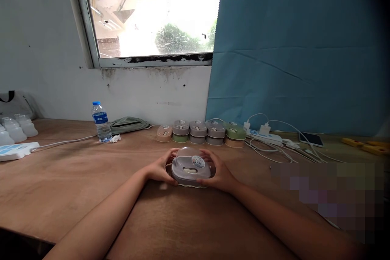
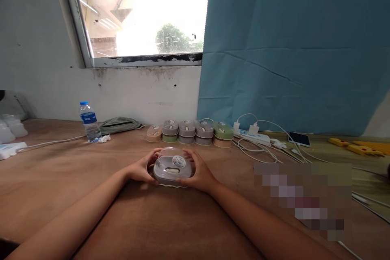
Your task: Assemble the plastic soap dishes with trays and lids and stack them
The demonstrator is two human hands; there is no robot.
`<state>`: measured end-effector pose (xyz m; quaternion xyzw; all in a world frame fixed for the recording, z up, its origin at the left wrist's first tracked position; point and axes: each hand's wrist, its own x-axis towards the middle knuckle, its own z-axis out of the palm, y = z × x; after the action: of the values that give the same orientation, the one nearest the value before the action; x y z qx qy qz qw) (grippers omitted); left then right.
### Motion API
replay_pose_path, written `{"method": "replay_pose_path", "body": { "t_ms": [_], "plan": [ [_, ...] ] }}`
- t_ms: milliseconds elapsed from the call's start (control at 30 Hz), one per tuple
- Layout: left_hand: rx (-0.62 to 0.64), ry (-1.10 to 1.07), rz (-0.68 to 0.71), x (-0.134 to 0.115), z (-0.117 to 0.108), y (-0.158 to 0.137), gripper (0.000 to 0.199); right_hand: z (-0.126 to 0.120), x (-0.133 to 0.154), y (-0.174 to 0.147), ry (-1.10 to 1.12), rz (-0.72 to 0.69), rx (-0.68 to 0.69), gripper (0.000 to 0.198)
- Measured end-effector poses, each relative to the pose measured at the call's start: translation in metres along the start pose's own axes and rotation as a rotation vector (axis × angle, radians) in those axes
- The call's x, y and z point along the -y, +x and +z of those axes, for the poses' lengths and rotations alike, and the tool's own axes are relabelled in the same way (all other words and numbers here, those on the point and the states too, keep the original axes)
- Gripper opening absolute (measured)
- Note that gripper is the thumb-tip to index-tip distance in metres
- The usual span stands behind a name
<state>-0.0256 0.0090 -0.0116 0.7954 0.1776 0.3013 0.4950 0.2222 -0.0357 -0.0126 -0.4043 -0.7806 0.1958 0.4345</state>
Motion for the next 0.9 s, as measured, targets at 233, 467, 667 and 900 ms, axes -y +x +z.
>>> {"method": "replay_pose_path", "body": {
  "t_ms": [233,467,667,900],
  "plan": [
    [0.019,0.130,-0.121,-0.003,-0.007,-0.005,0.094,-0.003,-0.023,0.009,-0.190,0.320,-0.336,0.083],
    [-0.052,0.263,-0.215,-0.010,0.004,-0.002,0.084,-0.004,-0.033,0.011,-0.459,0.488,-0.330,0.079],
    [-0.056,0.238,-0.084,-0.015,0.004,-0.001,0.083,-0.005,-0.025,0.009,-0.557,0.443,-0.239,0.053],
    [-0.044,0.158,-0.026,-0.018,0.003,-0.002,0.069,-0.003,-0.027,0.006,-0.549,0.316,-0.188,0.042]
  ]
}}
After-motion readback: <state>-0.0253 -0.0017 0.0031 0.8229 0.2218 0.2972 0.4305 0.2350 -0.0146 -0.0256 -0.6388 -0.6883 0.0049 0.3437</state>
